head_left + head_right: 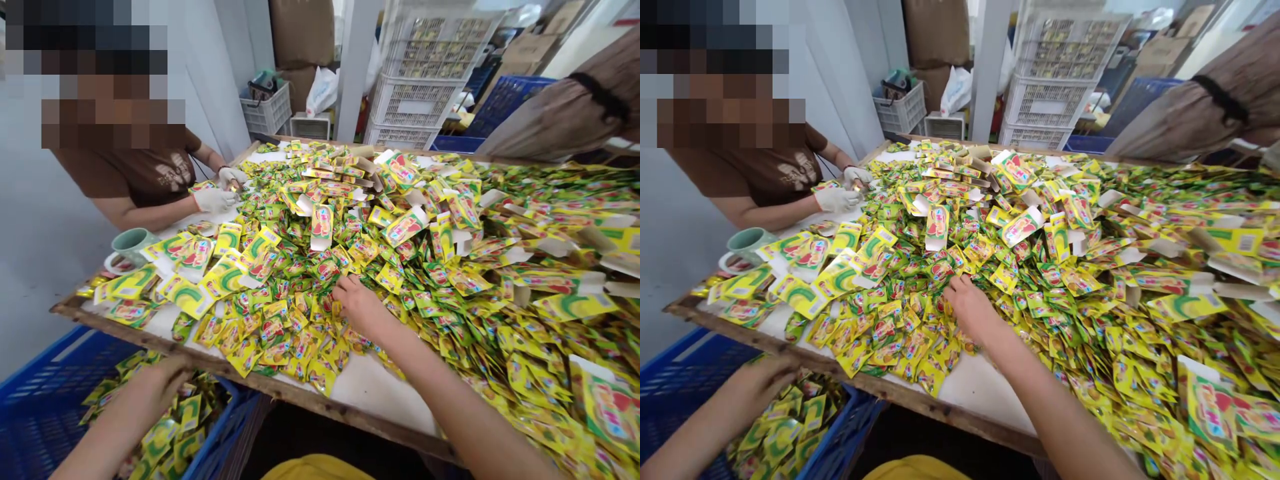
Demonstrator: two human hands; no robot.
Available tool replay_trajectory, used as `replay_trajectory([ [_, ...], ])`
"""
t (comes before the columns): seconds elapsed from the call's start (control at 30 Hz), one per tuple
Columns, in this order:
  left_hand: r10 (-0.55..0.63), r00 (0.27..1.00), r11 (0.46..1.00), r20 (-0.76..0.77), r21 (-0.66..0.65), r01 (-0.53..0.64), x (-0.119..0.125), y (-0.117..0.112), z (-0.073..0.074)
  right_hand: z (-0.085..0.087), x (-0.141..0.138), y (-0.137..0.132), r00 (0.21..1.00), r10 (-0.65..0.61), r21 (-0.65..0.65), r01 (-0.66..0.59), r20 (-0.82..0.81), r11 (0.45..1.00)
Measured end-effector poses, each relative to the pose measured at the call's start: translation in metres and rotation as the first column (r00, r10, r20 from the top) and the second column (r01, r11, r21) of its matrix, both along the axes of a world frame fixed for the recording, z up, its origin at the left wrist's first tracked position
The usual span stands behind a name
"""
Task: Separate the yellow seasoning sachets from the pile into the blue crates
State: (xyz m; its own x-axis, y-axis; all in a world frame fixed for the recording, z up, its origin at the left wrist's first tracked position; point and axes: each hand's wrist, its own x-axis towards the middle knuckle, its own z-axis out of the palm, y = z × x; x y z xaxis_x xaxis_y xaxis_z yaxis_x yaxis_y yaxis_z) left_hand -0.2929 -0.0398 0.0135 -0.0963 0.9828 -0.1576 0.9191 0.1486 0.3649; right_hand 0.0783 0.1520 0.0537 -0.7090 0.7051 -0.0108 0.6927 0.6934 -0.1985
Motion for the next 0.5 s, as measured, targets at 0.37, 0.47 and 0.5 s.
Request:
replay_trajectory([
  [0.37, -0.560, 0.649, 0.562, -0.514, 0.341, 0.754, 0.171, 0.309, 0.092, -0.044, 0.063, -0.103, 0.849, -0.400, -0.295, 0.306, -0.345, 0.905],
  [0.47, -0.531, 0.644, 0.568, -0.551, 0.332, 0.753, 0.166, 0.304, 0.098, -0.056, 0.088, -0.116, 0.634, -0.598, -0.494, 0.364, -0.489, 0.790],
  [0.5, -0.506, 0.663, 0.579, -0.552, 0.353, 0.735, 0.165, 0.293, 0.100, -0.056, 0.094, -0.117, 0.534, -0.669, -0.583, 0.353, -0.517, 0.732],
])
